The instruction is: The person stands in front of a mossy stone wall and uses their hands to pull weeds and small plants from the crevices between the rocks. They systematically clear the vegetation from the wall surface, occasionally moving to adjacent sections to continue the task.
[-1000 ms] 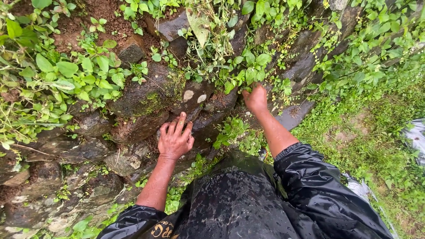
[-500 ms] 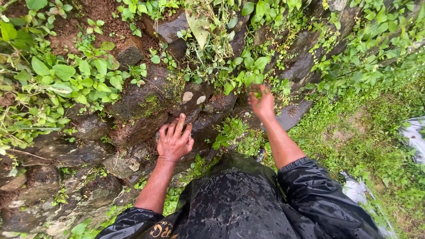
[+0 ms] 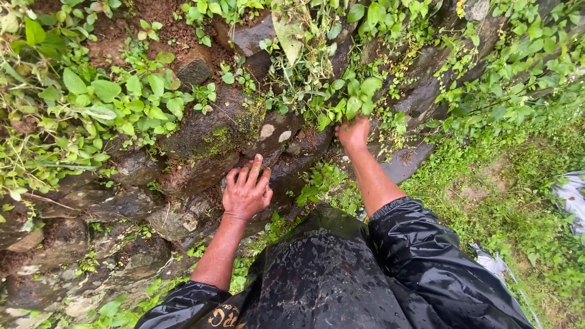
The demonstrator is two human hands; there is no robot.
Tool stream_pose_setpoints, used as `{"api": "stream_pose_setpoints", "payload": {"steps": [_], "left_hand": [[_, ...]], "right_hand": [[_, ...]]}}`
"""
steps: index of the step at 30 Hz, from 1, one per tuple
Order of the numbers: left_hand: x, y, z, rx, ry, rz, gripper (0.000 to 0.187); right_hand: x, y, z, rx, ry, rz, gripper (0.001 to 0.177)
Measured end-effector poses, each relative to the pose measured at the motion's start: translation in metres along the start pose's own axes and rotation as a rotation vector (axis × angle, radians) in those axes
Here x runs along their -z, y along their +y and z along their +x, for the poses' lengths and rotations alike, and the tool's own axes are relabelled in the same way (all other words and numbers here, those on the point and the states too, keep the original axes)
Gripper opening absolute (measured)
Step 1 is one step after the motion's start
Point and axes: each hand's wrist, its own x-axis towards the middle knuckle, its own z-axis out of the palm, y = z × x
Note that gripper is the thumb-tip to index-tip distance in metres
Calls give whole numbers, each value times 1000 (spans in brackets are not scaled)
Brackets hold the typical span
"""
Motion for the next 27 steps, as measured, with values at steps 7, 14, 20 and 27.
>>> {"api": "stream_pose_setpoints", "payload": {"steps": [7,14,20,27], "left_hand": [[3,0,0,-1,-2,-9,41],[1,0,1,-5,-1,-14,42],[0,2,4,-12,15,-18,43],[-2,4,0,7,-21,14,43]], "right_hand": [[40,-16,-51,63,-20,-10,39],[154,91,-69,-148,82,-84,29],[246,256,-53,-388,-49,-952,56],[142,105,-9,284,-12,-693,40]]}}
